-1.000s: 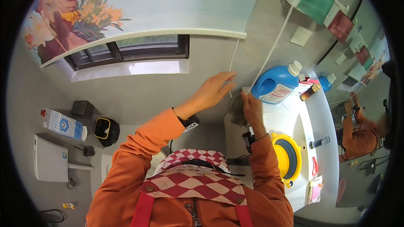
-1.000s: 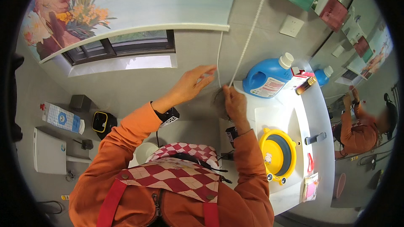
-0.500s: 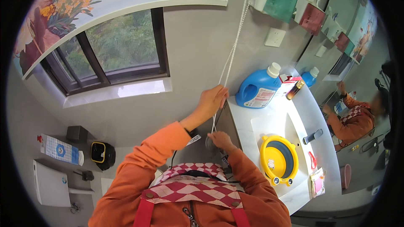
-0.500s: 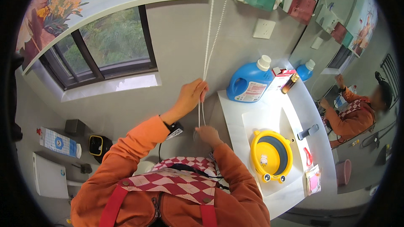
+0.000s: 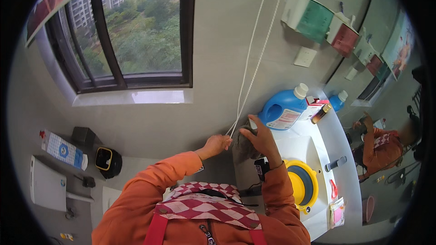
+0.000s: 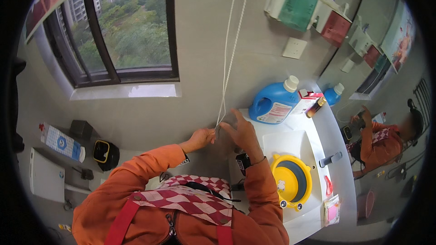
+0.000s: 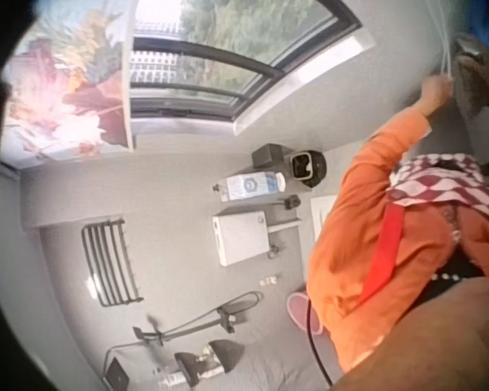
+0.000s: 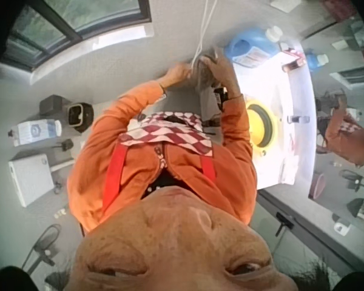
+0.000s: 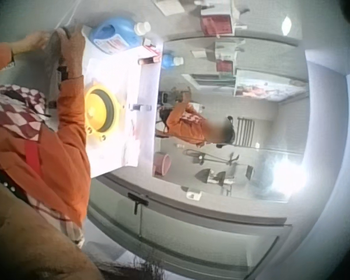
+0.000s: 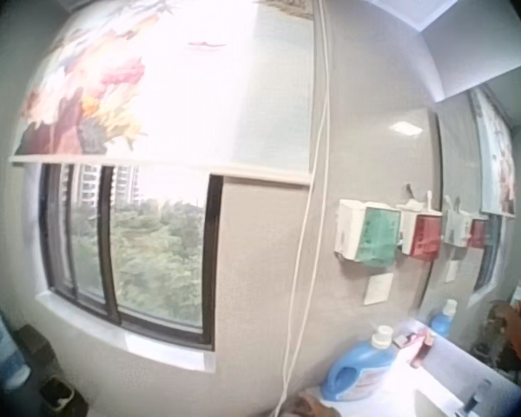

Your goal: The person fills a bucket with water, adds detergent, and soaks a cloth. They then wipe the bathroom vanity, window, and walls with the damp cloth.

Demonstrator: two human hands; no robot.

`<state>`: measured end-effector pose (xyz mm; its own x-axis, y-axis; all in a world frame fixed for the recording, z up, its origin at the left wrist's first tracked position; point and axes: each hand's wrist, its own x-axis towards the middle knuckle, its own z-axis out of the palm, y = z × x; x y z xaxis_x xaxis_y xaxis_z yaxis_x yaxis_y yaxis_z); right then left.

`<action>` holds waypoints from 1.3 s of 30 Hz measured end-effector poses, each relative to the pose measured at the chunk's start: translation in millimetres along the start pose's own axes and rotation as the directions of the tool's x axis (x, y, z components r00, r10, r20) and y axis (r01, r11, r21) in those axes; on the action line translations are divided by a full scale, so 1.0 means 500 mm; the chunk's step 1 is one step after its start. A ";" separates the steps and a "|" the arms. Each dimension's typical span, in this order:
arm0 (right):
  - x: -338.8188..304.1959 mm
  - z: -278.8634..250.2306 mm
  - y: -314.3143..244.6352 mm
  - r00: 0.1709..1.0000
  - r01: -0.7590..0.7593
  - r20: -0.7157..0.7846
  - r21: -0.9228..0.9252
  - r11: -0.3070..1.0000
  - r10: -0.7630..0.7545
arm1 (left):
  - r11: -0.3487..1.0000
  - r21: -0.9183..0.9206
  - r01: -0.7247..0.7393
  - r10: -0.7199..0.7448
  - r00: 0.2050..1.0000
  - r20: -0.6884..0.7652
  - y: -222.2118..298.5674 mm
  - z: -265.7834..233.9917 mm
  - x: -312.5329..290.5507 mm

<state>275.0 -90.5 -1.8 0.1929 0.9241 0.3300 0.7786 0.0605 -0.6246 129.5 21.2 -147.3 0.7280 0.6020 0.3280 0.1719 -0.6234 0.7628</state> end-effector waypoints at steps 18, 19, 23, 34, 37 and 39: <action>-0.030 0.226 0.033 0.810 -0.378 0.585 0.498 0.780 0.019 | 0.844 -0.327 0.426 -0.503 0.840 -0.203 -0.234 -0.112 -0.323; -0.006 0.244 0.011 0.855 -0.327 0.518 0.539 0.776 0.000 | 0.738 -0.413 0.533 -0.618 0.780 -0.098 -0.260 -0.140 -0.404; 0.115 0.305 -0.100 0.998 0.046 -0.053 0.493 0.869 -0.023 | 0.417 -0.527 0.740 -0.907 0.373 -0.193 -0.290 -0.229 -0.751; 0.433 0.747 -0.119 0.893 0.389 -0.065 -0.382 0.838 -0.445 | 0.180 -0.921 0.346 -0.875 -0.372 -0.311 -0.125 -0.251 -1.240; 0.461 0.877 -0.173 0.883 0.448 0.010 -0.316 0.836 -0.469 | 0.162 -0.957 0.241 -0.860 -0.441 -0.256 -0.091 -0.210 -1.265; 0.492 0.969 -0.257 0.832 0.546 0.070 -0.287 0.787 -0.551 | 0.137 -0.971 0.195 -0.860 -0.464 -0.214 -0.093 -0.191 -1.258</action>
<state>-66.8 311.8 -183.1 -0.3103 0.7614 0.5692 0.8896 0.4436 -0.1085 -399.7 -281.1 -335.8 -0.6275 0.3632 -0.6887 -0.4794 0.5168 0.7093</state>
